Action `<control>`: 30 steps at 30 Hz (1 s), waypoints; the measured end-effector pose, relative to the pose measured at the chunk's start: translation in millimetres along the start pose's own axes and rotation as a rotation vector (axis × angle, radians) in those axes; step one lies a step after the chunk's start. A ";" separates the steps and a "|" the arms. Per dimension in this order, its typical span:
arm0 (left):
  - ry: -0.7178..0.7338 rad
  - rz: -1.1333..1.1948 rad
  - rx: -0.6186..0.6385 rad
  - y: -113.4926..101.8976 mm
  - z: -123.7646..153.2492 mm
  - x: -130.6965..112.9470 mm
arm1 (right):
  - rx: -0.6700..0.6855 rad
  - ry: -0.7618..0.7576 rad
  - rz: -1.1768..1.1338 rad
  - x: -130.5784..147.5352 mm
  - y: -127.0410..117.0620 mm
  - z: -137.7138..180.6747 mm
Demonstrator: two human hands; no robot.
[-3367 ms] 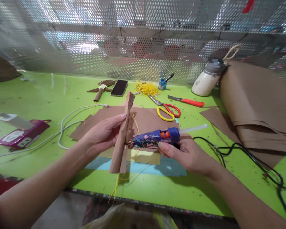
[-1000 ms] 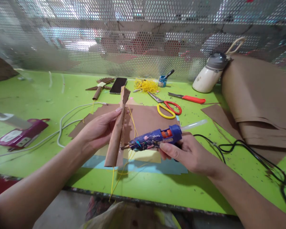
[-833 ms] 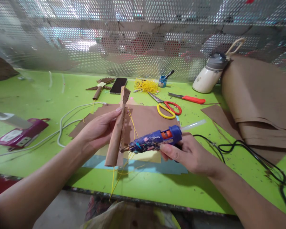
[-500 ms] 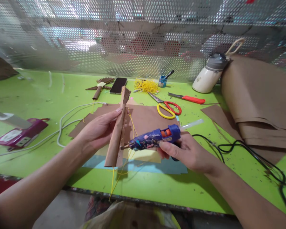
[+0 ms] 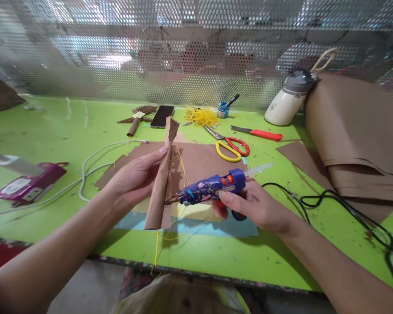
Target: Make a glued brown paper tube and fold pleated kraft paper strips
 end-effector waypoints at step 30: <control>0.002 0.010 -0.031 0.8 2.9 -2.4 | 0.006 -0.011 0.001 1.4 -2.4 0.6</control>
Point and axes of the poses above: each hand's wrist, its own z-axis away from the middle knuckle, its own y-axis out of the palm, x = y × z, the point moved 6 cm from there along -z, towards the middle knuckle, and after that the axes turned 4 degrees about -y, right-handed, at the moved point
